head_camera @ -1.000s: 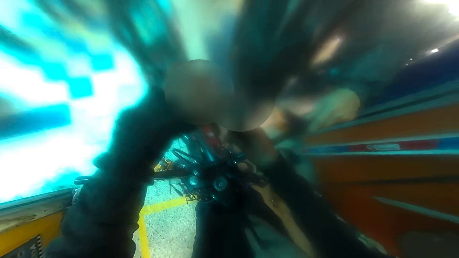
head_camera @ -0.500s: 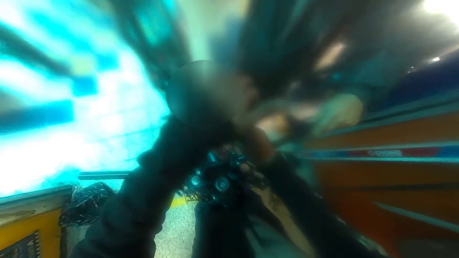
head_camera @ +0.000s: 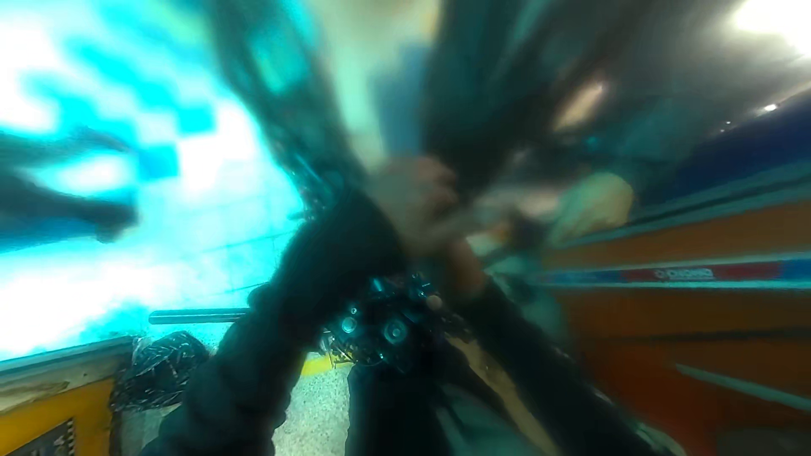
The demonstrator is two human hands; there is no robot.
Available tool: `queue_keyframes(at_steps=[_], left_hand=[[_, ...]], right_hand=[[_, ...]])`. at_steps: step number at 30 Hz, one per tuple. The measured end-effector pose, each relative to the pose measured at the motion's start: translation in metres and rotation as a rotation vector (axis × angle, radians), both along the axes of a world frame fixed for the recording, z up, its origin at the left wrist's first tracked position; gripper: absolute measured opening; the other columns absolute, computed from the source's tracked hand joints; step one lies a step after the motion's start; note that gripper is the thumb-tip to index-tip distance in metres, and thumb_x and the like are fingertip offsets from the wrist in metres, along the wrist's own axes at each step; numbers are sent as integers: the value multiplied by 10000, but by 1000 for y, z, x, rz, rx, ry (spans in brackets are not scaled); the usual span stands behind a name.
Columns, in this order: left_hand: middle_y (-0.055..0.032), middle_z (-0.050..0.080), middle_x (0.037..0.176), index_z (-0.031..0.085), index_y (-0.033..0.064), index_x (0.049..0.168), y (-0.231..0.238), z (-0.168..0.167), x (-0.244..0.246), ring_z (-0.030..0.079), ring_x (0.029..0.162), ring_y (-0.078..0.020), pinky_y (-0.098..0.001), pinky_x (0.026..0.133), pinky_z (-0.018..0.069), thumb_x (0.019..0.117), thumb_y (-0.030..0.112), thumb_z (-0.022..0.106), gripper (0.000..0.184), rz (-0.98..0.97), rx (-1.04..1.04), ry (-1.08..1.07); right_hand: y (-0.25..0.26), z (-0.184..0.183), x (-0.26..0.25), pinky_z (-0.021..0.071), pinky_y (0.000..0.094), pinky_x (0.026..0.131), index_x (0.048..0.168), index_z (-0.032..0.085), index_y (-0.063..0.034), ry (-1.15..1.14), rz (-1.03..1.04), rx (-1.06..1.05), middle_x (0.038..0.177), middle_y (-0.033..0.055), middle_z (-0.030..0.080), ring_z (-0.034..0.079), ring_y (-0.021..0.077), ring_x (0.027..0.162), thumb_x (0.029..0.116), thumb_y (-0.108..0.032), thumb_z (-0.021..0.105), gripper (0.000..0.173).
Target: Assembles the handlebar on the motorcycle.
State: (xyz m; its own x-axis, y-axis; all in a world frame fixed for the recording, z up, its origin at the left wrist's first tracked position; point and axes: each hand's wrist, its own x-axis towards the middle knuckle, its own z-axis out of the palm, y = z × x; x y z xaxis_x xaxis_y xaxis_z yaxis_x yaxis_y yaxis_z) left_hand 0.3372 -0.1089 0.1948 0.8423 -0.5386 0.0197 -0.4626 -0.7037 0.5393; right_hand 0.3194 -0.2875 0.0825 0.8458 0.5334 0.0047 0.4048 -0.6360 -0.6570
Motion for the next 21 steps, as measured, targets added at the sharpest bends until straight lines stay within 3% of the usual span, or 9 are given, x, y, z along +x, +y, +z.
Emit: queue_keyframes(at_steps=[3, 6, 8, 10, 12, 14, 15, 17, 21], left_hand=[[-56, 629, 1403, 804, 148, 934, 20, 12, -9, 428, 1449, -298, -539, 1215, 285, 1051, 426, 434, 478, 48, -156, -13], [-36, 640, 1403, 801, 187, 1029, 22, 26, -9, 409, 1465, -315, -594, 1211, 201, 1044, 600, 344, 616, 258, 255, -55], [-82, 592, 1469, 781, 184, 1143, 11, 23, -4, 355, 1494, -384, -686, 1207, 119, 1017, 701, 280, 730, 340, 505, 14], [-116, 600, 1441, 747, 162, 1196, 0, 14, -1, 414, 1449, -396, -688, 1190, 194, 1024, 645, 366, 639, 331, 440, -10], [-95, 610, 1431, 740, 155, 1215, -7, 11, -3, 464, 1419, -345, -621, 1179, 279, 1050, 503, 448, 483, 220, 164, -8], [-24, 573, 1483, 774, 188, 1183, -6, 15, -8, 385, 1482, -273, -575, 1242, 189, 1062, 469, 458, 441, 131, 11, 88], [20, 568, 1489, 792, 227, 1131, 0, 16, -10, 353, 1504, -236, -562, 1261, 151, 1056, 539, 427, 487, 138, 57, 82], [40, 570, 1492, 804, 270, 1084, 11, 18, -12, 315, 1524, -256, -591, 1253, 116, 1039, 629, 365, 569, 217, 241, 52], [-77, 581, 1480, 757, 148, 1192, -6, 32, 0, 309, 1520, -362, -673, 1228, 23, 984, 735, 334, 753, 390, 466, 249]], right_hand=[[-5, -2, 5, 578, 584, 710, 1134, 721, -63, 57, -47, -31, 859, 156, 738, 730, 347, 779, 977, -243, 686, 242], [-4, 3, 6, 569, 581, 697, 1124, 708, -84, 107, -21, -48, 849, 140, 732, 722, 340, 769, 985, -268, 682, 232], [-2, 3, 1, 583, 572, 710, 1139, 722, -112, 93, -2, -59, 864, 115, 741, 730, 314, 784, 988, -281, 667, 233], [2, 8, -1, 586, 583, 739, 1163, 718, -91, 82, -1, -65, 881, 134, 744, 733, 329, 806, 972, -238, 679, 244], [4, 16, -1, 565, 601, 820, 1156, 718, -39, 120, -37, -96, 931, 185, 739, 725, 375, 880, 972, -207, 684, 252], [1, 6, 1, 557, 598, 860, 1069, 733, 0, 136, -72, -95, 943, 203, 732, 715, 385, 907, 953, -196, 688, 232], [-1, -1, 3, 569, 589, 819, 1033, 743, -21, 112, -73, -85, 893, 176, 737, 724, 359, 859, 957, -242, 679, 242], [-1, -7, 5, 586, 582, 776, 1121, 740, -98, 103, -60, -74, 887, 125, 753, 741, 319, 831, 987, -338, 636, 294], [13, 27, 2, 528, 625, 899, 1225, 712, -75, 223, -77, -191, 1032, 202, 749, 720, 405, 987, 1029, -302, 581, 327]])
